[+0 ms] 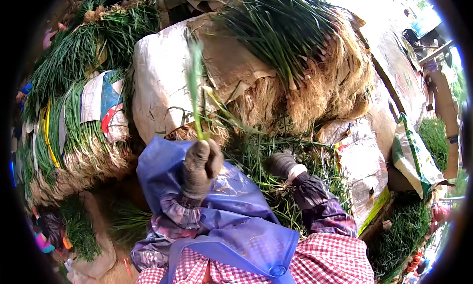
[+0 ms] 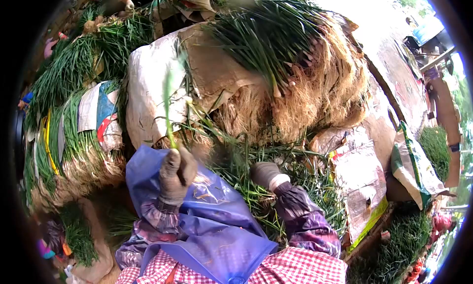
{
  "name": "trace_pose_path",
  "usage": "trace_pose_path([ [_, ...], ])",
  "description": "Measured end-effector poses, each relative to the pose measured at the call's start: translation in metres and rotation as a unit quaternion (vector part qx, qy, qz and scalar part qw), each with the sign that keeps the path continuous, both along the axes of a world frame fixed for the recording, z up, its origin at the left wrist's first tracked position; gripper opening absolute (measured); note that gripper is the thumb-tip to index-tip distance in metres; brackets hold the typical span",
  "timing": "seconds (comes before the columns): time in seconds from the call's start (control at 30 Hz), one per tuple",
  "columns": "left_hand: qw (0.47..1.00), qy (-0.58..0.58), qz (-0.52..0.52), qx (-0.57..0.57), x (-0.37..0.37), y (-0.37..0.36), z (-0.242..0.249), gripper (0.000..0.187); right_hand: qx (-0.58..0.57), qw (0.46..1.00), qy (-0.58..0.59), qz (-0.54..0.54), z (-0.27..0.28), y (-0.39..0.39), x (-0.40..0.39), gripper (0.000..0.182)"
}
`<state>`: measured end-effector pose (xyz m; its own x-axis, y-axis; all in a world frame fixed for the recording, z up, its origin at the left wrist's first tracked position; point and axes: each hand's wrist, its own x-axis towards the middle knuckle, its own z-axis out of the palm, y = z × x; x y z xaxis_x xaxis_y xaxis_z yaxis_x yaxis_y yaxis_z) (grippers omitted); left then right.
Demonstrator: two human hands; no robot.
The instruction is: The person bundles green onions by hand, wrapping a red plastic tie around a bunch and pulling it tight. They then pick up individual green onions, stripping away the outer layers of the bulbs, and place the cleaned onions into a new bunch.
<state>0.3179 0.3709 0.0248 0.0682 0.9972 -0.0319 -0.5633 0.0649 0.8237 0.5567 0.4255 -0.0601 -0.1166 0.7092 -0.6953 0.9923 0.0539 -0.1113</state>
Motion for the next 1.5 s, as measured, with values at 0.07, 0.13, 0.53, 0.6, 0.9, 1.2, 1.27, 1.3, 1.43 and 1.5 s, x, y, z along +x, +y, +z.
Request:
trace_pose_path([
  [0.07,0.993,-0.109,0.023,-0.034,-0.004,0.008,-0.005,0.032,0.155,0.987,0.028,0.026,0.009,0.008,0.018,0.022],
  [0.13,0.973,-0.218,-0.022,-0.074,-0.003,0.023,-0.021,0.036,0.427,0.893,0.100,-0.103,0.026,0.050,0.035,0.023],
  [0.53,0.962,0.204,-0.108,-0.144,0.019,0.059,-0.028,0.037,0.500,0.838,0.185,0.114,0.077,0.018,-0.046,0.021],
  [0.6,0.967,0.035,-0.112,-0.224,0.023,0.059,-0.017,0.032,0.402,0.849,0.308,0.151,0.080,-0.004,-0.055,0.018],
  [0.9,0.958,-0.169,-0.076,-0.221,0.017,0.031,-0.050,0.025,-0.019,0.643,0.664,-0.382,0.051,0.049,-0.093,0.022],
  [1.2,0.946,-0.252,-0.083,-0.189,-0.015,0.033,-0.070,0.027,-0.062,0.677,0.640,-0.358,0.014,0.007,-0.056,0.018],
  [1.27,0.953,-0.202,-0.093,-0.207,-0.010,0.029,-0.070,0.027,-0.061,0.718,0.612,-0.325,0.015,0.008,-0.057,0.030],
  [1.3,0.952,-0.183,-0.089,-0.228,-0.006,0.027,-0.073,0.026,-0.019,0.702,0.646,-0.299,0.024,0.011,-0.071,0.028],
  [1.43,0.961,-0.125,-0.036,-0.242,0.007,0.019,-0.056,0.022,-0.169,0.477,0.769,-0.390,0.032,0.027,-0.114,0.023],
  [1.5,0.956,-0.151,-0.032,-0.249,-0.005,0.019,-0.052,0.023,-0.117,0.460,0.791,-0.386,0.043,0.014,-0.123,0.016],
])
